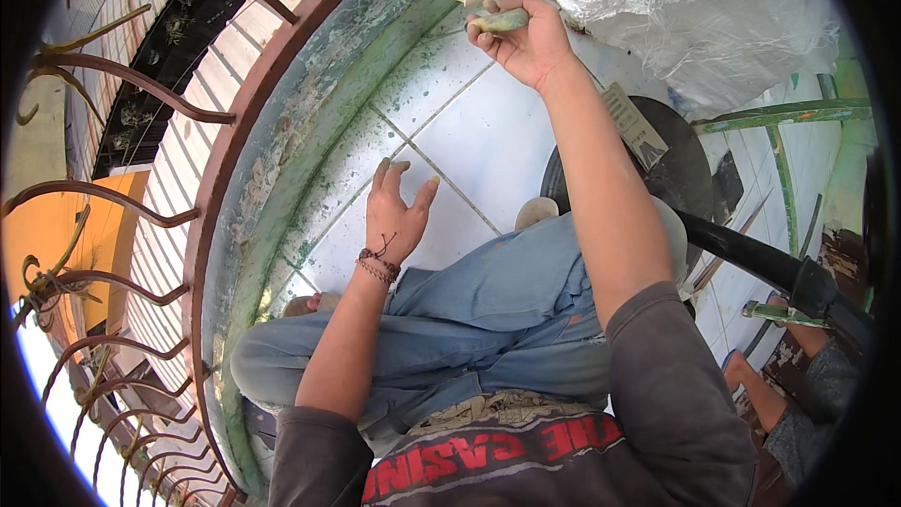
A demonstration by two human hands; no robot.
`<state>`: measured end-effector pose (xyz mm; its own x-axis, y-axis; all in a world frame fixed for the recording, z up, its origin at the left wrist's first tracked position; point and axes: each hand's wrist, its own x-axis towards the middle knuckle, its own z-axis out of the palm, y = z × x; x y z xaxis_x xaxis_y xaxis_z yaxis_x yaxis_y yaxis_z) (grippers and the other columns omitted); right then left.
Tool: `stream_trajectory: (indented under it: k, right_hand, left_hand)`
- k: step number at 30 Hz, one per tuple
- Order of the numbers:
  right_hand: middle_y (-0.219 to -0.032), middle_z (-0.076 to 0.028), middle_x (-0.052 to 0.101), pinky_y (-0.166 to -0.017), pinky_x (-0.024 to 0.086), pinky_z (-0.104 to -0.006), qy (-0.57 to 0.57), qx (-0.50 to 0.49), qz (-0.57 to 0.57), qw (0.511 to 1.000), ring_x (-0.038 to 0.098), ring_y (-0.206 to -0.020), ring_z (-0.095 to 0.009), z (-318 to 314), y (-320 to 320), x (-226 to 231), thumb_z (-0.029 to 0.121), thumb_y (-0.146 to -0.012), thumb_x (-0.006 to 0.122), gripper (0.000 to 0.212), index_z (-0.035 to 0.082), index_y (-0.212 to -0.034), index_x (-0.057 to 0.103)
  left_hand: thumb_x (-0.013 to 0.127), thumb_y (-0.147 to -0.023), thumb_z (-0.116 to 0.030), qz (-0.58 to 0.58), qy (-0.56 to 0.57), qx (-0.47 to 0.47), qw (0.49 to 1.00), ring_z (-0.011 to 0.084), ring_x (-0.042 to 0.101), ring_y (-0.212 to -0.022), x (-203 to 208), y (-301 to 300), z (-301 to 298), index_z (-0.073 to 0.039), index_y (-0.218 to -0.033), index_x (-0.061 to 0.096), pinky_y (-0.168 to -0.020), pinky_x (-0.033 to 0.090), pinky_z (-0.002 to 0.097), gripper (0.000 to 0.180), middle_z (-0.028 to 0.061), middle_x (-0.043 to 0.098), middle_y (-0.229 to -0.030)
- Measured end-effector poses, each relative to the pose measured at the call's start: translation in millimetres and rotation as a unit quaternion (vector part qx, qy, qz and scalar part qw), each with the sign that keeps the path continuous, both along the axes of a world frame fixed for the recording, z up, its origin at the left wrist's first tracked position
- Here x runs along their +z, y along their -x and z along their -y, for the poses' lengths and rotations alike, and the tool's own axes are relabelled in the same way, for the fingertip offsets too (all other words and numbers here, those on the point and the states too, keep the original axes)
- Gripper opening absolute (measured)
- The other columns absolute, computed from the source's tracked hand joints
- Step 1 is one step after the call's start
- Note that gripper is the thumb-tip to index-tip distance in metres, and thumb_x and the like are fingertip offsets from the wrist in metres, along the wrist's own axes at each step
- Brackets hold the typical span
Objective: The person scrapes green paint from a curved tiled surface using a small metal scraper. They hold the surface with one hand and scrape with the other, removing flakes of paint.
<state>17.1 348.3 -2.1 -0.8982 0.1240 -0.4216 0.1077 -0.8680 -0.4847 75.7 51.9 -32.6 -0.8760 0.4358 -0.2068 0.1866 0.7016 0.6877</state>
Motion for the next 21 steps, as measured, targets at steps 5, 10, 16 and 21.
stream_trajectory:
  k: [5, 10, 16, 21]
  right_hand:
    - [-0.108, -0.021, 0.051, -0.076, 0.057, -0.0307, -0.167, 0.006, 0.156, 0.974, 0.065, -0.090, -0.033, 48.2, -32.6, 31.9, -0.002, -0.078, 0.061, 0.029, -0.013, -0.103, 0.051]
    - [-0.123, -0.027, 0.044, -0.077, 0.058, -0.0368, -0.238, 0.055, 0.171, 0.955, 0.065, -0.091, -0.033, 111.3, -67.3, 34.1, 0.004, -0.080, 0.062, 0.039, -0.017, -0.109, 0.048]
    - [-0.138, -0.038, 0.038, -0.106, 0.040, -0.0452, -0.637, 0.120, 0.137, 0.749, 0.044, -0.125, -0.049, 190.1, -103.6, 57.3, 0.005, -0.080, 0.053, 0.077, -0.018, -0.144, 0.015]
    - [-0.126, -0.037, 0.051, -0.102, 0.044, -0.0390, -0.555, 0.292, -0.002, 0.779, 0.055, -0.119, -0.039, 173.7, -113.6, 81.0, 0.016, -0.078, 0.052, 0.088, -0.018, -0.146, 0.007]
  left_hand:
    - [0.069, -0.085, -0.038, 0.047, -0.002, 0.028, 0.998, 0.0417, 0.057, -0.116, 17.5, 7.7, -0.4, 0.004, -0.118, 0.061, -0.098, 0.046, 0.0436, 0.053, 0.0277, 0.061, -0.121]
    - [0.061, -0.093, -0.039, 0.095, -0.089, 0.056, 0.990, 0.0324, 0.063, -0.110, 25.9, 4.3, 2.7, 0.007, -0.119, 0.060, -0.093, 0.049, 0.0386, 0.053, 0.0247, 0.067, -0.112]
    - [0.046, -0.103, -0.039, 0.434, -0.383, 0.150, 0.801, 0.0178, 0.062, -0.092, 70.1, -11.2, -6.7, 0.002, -0.133, 0.050, -0.085, 0.049, 0.0317, 0.052, 0.0123, 0.065, -0.108]
    - [0.044, -0.100, -0.009, 0.433, -0.252, 0.125, 0.856, 0.0186, 0.061, -0.098, 68.2, 35.8, 16.6, 0.007, -0.118, 0.058, -0.087, 0.050, 0.0321, 0.028, 0.0132, 0.065, -0.108]
